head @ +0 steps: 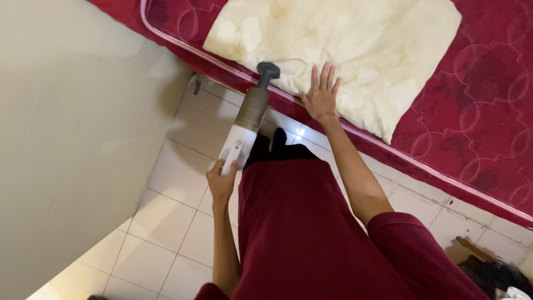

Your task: The person uses a handheld vacuum cleaner to clean a cream-colored pillow placed on a red patterned mattress. After vacuuming the pillow, the person moves it aside and proceeds to vacuum the mattress surface directly.

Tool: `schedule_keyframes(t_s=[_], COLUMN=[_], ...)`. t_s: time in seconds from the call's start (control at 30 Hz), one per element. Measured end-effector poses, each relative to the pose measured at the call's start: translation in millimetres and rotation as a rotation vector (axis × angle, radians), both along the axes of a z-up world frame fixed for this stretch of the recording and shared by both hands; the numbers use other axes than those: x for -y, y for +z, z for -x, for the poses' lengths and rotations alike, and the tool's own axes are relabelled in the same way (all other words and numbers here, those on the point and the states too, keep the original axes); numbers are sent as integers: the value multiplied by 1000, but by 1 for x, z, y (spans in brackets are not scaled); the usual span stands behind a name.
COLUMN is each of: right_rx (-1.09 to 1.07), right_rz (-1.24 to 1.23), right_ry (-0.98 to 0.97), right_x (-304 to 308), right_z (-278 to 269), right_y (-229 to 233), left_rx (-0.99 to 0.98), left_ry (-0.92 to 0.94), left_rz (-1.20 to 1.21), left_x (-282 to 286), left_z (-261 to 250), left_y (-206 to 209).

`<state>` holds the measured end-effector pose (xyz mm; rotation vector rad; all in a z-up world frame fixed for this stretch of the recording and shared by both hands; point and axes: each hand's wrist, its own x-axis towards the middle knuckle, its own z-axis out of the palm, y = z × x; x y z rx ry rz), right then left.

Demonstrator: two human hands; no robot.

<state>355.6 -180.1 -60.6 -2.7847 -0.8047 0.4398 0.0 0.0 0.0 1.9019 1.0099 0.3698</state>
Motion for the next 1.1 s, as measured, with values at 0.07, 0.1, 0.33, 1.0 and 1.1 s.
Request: schedule_keyframes(t_s=[0.07, 0.1, 0.33, 1.0, 1.1], right_rx=[-5, -7, -30, 2, -59], right_rz=[10, 12, -29, -123, -164], right_ry=[-2, -5, -25, 139, 78], right_x=[-2, -2, 3, -9, -3], right_z=[1, -1, 1, -5, -8], right_y=[2, 3, 8, 14, 13], left_rx=[-71, -105, 66, 94, 149], left_ry=[-13, -22, -97, -126, -151], left_rz=[61, 89, 79, 9, -89], left_x=[-4, -5, -7, -3, -1], left_z=[-20, -33, -77, -137, -129], left_y=[18, 24, 43, 44, 46])
